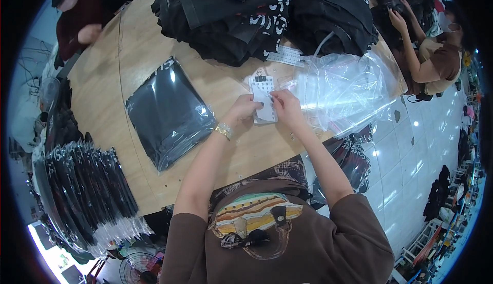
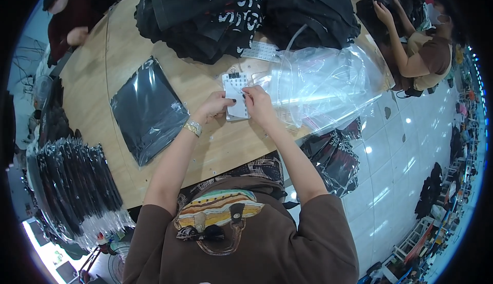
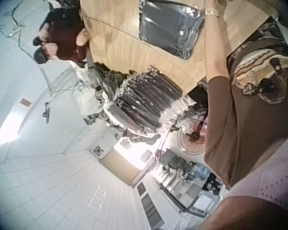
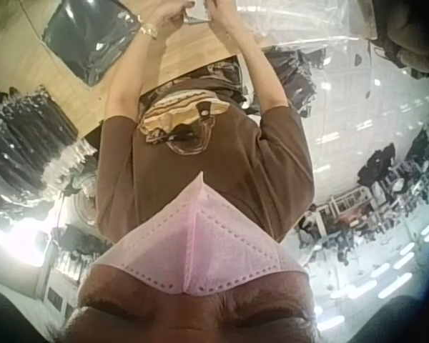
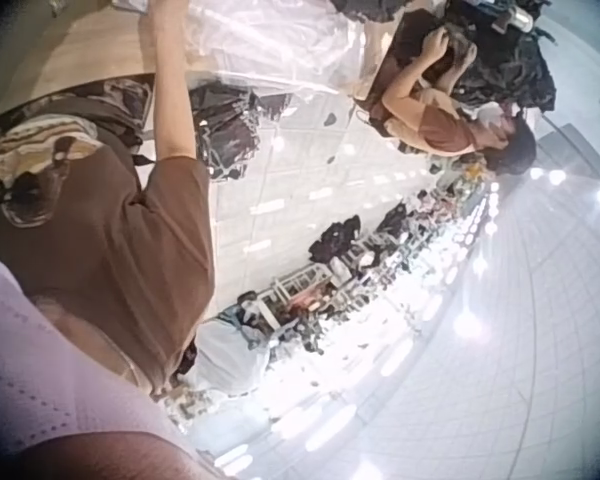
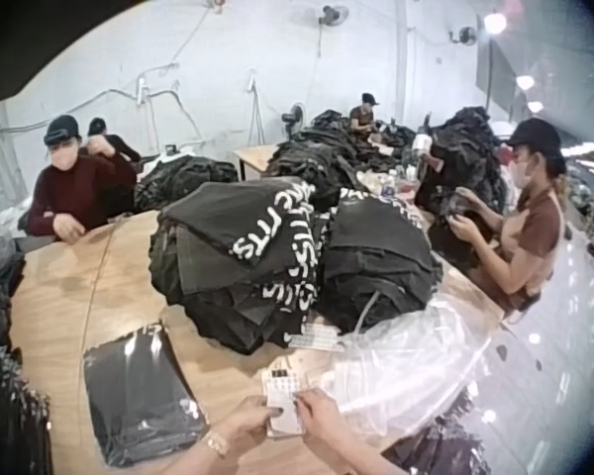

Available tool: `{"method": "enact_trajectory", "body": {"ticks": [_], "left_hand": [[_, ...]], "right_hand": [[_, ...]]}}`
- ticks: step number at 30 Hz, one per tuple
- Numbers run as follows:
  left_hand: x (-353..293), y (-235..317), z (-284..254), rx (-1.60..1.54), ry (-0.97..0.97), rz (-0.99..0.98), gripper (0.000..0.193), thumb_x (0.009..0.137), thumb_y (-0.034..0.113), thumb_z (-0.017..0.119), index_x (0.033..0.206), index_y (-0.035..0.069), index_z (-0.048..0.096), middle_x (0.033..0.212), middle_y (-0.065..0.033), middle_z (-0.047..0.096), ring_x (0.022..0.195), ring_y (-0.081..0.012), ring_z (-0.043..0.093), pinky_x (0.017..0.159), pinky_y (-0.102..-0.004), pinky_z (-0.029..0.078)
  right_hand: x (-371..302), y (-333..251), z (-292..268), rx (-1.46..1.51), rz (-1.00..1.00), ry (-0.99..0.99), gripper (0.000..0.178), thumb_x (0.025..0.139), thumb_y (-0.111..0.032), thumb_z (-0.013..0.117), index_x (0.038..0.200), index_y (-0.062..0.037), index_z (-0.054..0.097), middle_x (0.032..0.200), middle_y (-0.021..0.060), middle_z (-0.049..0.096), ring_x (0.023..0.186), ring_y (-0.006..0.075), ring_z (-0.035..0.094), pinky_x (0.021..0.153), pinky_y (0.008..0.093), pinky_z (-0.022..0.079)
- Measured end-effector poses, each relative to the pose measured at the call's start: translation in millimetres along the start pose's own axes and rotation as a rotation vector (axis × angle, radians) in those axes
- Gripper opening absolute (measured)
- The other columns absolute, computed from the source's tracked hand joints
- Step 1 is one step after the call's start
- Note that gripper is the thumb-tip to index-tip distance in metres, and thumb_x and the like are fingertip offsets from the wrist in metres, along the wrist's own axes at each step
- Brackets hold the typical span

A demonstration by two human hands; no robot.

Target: Packaging and folding black garments into plastic bags at a factory workbench.

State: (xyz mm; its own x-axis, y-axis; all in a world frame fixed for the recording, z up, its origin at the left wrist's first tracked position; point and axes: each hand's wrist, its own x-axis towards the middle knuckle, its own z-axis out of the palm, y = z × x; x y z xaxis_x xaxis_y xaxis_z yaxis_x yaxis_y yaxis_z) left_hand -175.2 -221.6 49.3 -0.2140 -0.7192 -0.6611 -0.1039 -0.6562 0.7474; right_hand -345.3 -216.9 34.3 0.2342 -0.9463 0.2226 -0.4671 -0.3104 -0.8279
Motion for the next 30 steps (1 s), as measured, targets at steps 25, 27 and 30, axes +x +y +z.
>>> {"method": "enact_trajectory", "body": {"ticks": [25,27,30], "left_hand": [[-159.6,-95.9,-12.4,0.013,0.023,0.080,0.021,0.087,0.018,0.053,0.101,0.003,0.056,0.068,-0.0033,0.057,0.057,-0.0061,0.052,0.050,-0.0210,0.042],[-177.5,-146.7,-17.5,-0.114,0.151,0.170,0.019,0.088,0.017,0.052,0.101,0.004,0.057,0.073,-0.0021,0.057,0.062,-0.0047,0.051,0.055,-0.0204,0.043],[-215.4,-167.8,-38.7,-0.210,0.286,0.165,0.018,0.088,0.016,0.052,0.100,0.003,0.057,0.073,-0.0002,0.057,0.062,-0.0042,0.050,0.054,-0.0197,0.043]], "right_hand": [[9.4,-140.3,133.4,0.046,-0.429,-0.239,0.009,0.075,-0.002,0.062,0.084,-0.0061,0.060,0.077,0.0073,0.056,0.056,0.0171,0.056,0.051,0.0282,0.044],[0.8,-166.5,180.5,0.018,-0.564,-0.337,0.007,0.073,-0.004,0.063,0.080,-0.0071,0.060,0.076,0.0064,0.057,0.057,0.0212,0.056,0.051,0.0321,0.044],[-0.5,-187.0,229.5,0.056,-0.682,-0.397,0.005,0.074,-0.006,0.062,0.079,-0.0066,0.060,0.076,0.0064,0.057,0.060,0.0227,0.057,0.054,0.0325,0.045]]}}
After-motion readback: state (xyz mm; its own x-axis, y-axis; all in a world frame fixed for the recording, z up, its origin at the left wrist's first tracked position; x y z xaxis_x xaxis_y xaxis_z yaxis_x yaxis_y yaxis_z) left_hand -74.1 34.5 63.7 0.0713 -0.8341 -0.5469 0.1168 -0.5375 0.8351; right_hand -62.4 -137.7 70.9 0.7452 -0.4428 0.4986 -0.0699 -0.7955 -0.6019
